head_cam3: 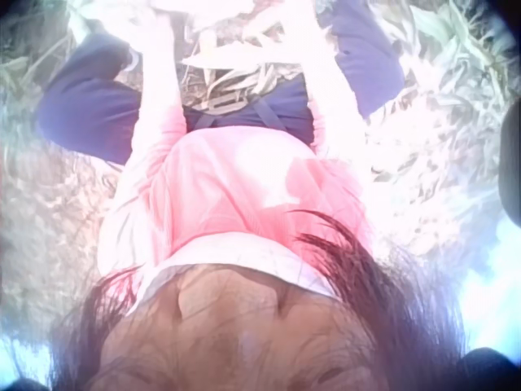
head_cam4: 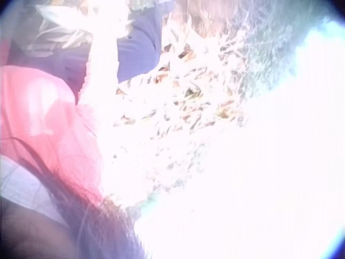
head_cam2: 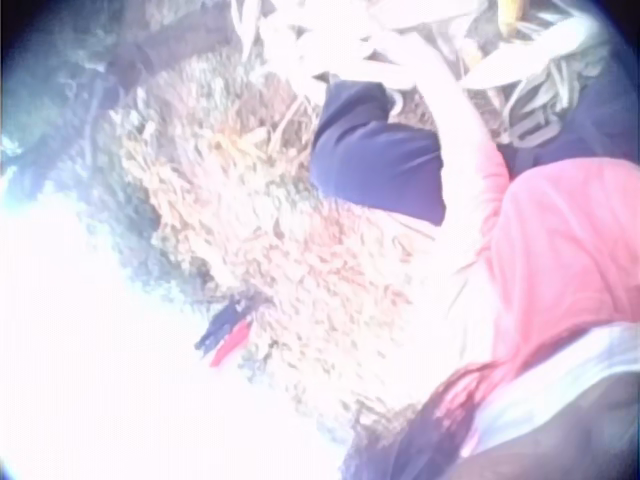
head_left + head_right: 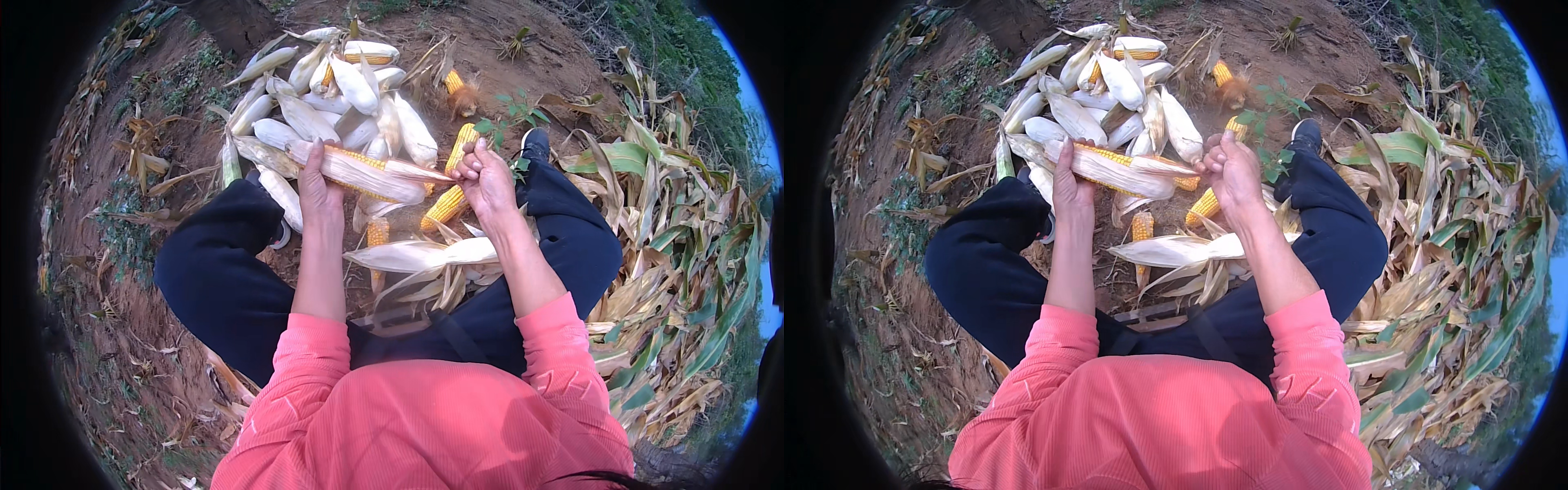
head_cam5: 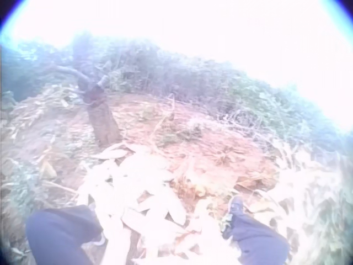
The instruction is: The person sits on the ground and shucks corn cobs by hand, peeling back the husks to reveal the kernels. The shucked cobs are placed on the ground beside them.
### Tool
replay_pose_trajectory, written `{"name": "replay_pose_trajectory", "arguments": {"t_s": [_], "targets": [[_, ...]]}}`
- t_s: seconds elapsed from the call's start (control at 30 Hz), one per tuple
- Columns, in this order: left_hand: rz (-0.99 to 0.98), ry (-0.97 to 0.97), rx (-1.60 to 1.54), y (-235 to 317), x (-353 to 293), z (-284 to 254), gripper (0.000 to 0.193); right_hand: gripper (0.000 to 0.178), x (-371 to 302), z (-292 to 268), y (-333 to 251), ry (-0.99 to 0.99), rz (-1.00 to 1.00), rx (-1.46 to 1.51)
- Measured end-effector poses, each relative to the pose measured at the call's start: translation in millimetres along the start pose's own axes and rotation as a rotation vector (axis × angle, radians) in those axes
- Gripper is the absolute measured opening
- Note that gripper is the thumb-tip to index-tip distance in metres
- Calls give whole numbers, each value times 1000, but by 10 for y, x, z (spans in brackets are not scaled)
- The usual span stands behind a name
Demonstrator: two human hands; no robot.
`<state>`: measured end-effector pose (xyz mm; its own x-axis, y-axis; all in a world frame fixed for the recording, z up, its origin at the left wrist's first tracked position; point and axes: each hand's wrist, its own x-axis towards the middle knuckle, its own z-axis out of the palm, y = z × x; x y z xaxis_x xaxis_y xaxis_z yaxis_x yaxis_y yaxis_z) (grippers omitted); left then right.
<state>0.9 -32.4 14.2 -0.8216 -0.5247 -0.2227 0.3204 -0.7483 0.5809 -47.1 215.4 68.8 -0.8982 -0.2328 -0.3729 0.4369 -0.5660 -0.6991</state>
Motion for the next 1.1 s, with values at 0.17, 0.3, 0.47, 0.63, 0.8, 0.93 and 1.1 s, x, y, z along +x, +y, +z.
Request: {"name": "replay_pose_trajectory", "arguments": {"t_s": [0.17,0.3,0.47,0.63,0.8,0.93,1.1], "targets": [[22,199,-120,333,213,-212,27,27,78,-233,-80,112,-36,-204],[50,169,-87,356,201,-226,27,28,141,-387,-71,137,-33,-197],[64,231,-175,521,302,-317,24,29,183,-653,-154,266,-95,-151],[152,206,-158,646,233,-226,25,30,260,-728,-199,277,-57,102],[267,192,-111,827,256,-352,30,27,345,-869,-336,396,-183,325],[279,219,-128,889,211,-332,29,27,271,-760,-379,337,-127,-305],[302,94,53,616,18,143,33,59,110,-295,-173,170,-688,-1501]]}}
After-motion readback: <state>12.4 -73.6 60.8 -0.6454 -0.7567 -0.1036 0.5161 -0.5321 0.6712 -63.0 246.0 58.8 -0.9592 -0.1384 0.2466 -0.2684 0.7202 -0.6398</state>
